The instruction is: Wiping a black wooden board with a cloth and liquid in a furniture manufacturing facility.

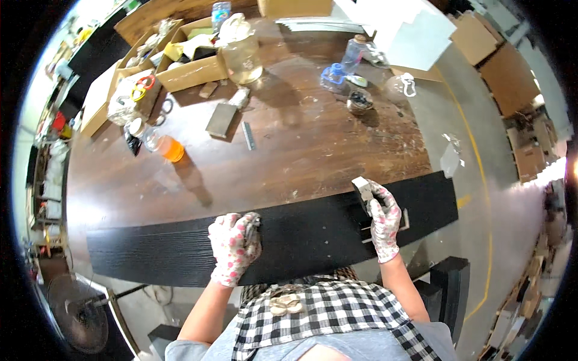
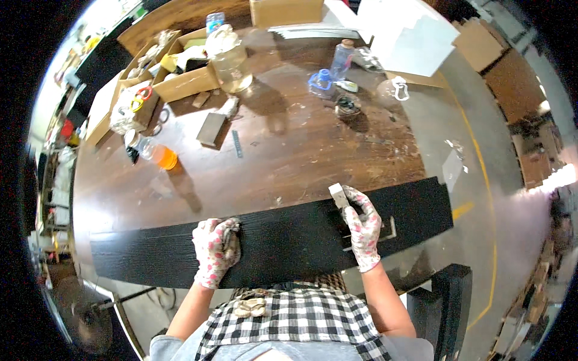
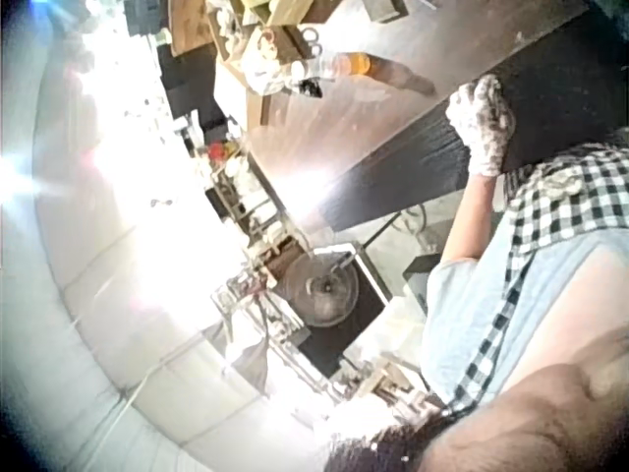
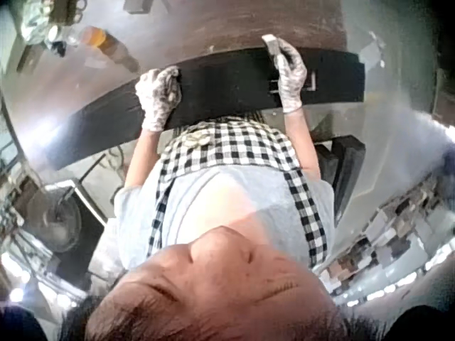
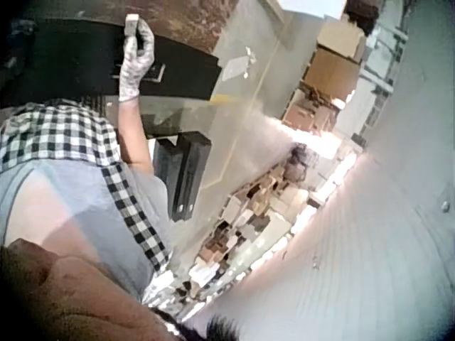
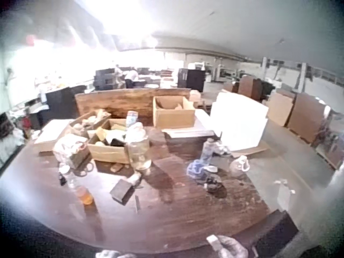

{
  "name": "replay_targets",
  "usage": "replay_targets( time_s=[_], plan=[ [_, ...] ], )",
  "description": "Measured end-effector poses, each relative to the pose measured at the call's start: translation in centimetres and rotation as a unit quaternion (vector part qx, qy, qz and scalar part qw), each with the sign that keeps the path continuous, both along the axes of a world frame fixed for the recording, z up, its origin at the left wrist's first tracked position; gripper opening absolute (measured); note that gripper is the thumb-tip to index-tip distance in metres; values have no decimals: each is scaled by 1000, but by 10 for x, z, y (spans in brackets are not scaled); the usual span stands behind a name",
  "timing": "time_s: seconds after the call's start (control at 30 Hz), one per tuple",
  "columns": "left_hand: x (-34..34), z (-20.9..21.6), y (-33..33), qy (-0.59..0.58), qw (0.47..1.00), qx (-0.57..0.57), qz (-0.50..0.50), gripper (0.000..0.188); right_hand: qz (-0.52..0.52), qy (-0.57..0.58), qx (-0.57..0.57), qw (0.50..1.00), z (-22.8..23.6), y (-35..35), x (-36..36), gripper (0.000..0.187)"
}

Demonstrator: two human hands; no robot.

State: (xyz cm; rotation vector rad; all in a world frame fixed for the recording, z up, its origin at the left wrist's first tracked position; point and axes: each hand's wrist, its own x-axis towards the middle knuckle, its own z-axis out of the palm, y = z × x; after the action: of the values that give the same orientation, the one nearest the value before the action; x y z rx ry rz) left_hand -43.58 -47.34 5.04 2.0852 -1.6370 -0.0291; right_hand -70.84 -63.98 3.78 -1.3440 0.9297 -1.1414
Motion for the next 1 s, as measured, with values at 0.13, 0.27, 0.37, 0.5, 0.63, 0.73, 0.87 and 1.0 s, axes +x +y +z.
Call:
replay_targets(
  time_s=[0.13, 0.27, 0.37, 0.5, 0.63, 0.73, 0.87, 1.0],
  plan=[
    [-11, 2, 17, 1, 999, 33, -5, 44, 52, 91, -101, 989, -15, -4, 3, 30],
    [-7, 34, 47, 25, 983, 156, -90, 77, 83, 147, -137, 976, -14, -10, 2, 29],
    [-20, 26, 92, -106, 955, 262, -93, 83, 83, 158, -160, 971, -15, -9, 6, 27],
    [-19, 6, 100, -174, 967, 153, -105, 57, 76, 160, -161, 971, -21, -11, 2, 27],
    [-25, 9, 99, -144, 973, 130, -124, 50, 87, 136, -99, 982, -24, -16, -3, 26],
    [-25, 34, 96, -157, 961, 171, -150, 45, 63, 14, -4, 998, -13, -35, -5, 29],
    [-14, 80, 91, -103, 968, 164, -160, 44, 58, 13, -62, 996, 62, -40, -3, 30],
    [23, 119, 68, 32, 972, 154, -174, 46, 107, 63, -134, 983, 111, -33, 11, 29]
  ],
)
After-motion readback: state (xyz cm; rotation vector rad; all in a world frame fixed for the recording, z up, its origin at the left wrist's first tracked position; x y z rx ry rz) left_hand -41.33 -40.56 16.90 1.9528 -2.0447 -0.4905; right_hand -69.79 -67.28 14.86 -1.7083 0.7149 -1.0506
